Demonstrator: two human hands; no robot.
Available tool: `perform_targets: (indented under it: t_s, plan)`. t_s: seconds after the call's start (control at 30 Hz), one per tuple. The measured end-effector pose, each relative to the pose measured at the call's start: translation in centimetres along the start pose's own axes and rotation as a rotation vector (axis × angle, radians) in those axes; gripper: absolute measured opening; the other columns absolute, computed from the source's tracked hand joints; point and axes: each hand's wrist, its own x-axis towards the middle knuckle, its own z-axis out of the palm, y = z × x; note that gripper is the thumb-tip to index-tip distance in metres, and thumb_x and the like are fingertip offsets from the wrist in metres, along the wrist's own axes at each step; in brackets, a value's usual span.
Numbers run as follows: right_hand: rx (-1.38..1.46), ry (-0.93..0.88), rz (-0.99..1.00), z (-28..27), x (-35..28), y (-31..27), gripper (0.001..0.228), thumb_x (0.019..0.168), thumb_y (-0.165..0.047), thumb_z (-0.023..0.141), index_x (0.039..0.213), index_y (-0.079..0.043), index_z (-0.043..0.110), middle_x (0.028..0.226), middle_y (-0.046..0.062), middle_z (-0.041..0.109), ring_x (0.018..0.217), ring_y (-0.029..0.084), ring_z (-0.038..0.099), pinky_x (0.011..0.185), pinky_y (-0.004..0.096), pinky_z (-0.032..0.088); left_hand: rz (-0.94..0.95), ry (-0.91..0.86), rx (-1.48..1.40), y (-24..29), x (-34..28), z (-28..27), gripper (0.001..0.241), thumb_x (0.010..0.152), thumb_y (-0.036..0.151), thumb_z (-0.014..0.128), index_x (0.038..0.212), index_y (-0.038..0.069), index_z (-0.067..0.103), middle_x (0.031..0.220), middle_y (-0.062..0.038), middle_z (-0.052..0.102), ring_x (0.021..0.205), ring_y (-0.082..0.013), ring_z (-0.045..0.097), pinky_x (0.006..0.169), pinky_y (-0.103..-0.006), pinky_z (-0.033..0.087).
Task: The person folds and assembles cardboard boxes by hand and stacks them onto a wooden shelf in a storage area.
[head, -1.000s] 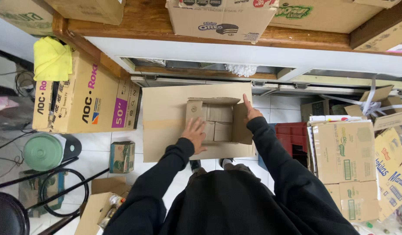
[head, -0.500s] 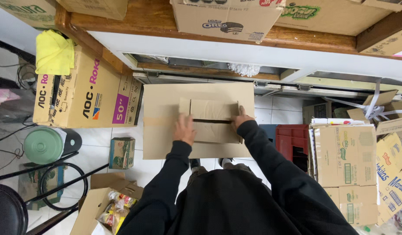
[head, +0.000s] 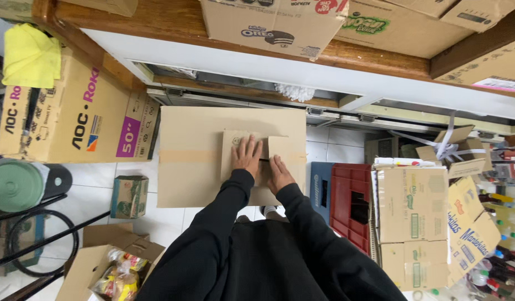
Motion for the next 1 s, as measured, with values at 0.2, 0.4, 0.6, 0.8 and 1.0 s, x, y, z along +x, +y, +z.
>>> perform_targets:
  t_s: [0.2,0.4,0.6,0.8,1.0]
  plan:
    - [0.235,0.185,-0.12,-1.4,-3.0,1.6,0.1,0.102,-0.023,0.083,0.196,-0.009,0.051,0.199,0.021,0.054,0.18,0.037,0.055,0.154,0.042,0.048,0.042,-0.055,0.058,-0.8,3.7,0.0,0.096,0.117,0.029,0.091,0.197,0.028,0.037,0.207,-0.021,0.017,0.193,-0.0582,0.008,0.145,-0.0985,0.014]
    - [0.151,0.396,-0.224,-1.7,-3.2,1.4,0.079,0.098,-0.027,0.083,0.176,-0.016,0.08,0.178,0.012,0.079,0.164,0.028,0.075,0.147,0.04,0.055,0.004,-0.028,-0.07,-3.1,7.2,1.2,0.066,0.14,0.066,0.031,0.193,0.033,0.052,0.196,-0.014,0.052,0.193,-0.0428,0.032,0.149,-0.083,0.033]
    - [-0.117,0.279,-0.099,1.4,-3.6,1.4,0.098,0.083,-0.05,0.096,0.178,-0.042,0.076,0.181,-0.014,0.075,0.134,0.025,0.077,0.106,0.044,0.077,-0.185,0.05,-0.37,-3.0,7.7,-0.8,0.063,0.14,0.062,0.033,0.18,0.032,0.071,0.193,0.001,0.063,0.188,-0.029,0.046,0.149,-0.0714,0.034]
    - [-0.304,0.049,-0.015,0.2,-2.7,-1.3,0.096,0.095,-0.043,0.083,0.189,-0.036,0.06,0.199,-0.003,0.051,0.128,0.036,0.078,0.106,0.051,0.076,-0.09,0.156,-0.391,-2.7,6.1,-4.3,0.053,0.131,0.06,0.062,0.112,0.022,0.094,0.127,-0.007,0.091,0.14,-0.0336,0.082,0.129,-0.0526,0.062]
    - [0.14,-0.417,0.048,1.5,4.0,-2.5,0.117,0.113,-0.016,0.075,0.205,-0.043,0.009,0.212,0.004,0.024,0.152,0.054,0.077,0.13,0.066,0.07,0.117,-0.336,-0.319,-3.7,0.6,-8.2,0.04,0.135,0.047,0.054,0.149,0.028,0.086,0.214,-0.011,0.013,0.197,-0.0485,0.019,0.157,-0.0634,0.036]
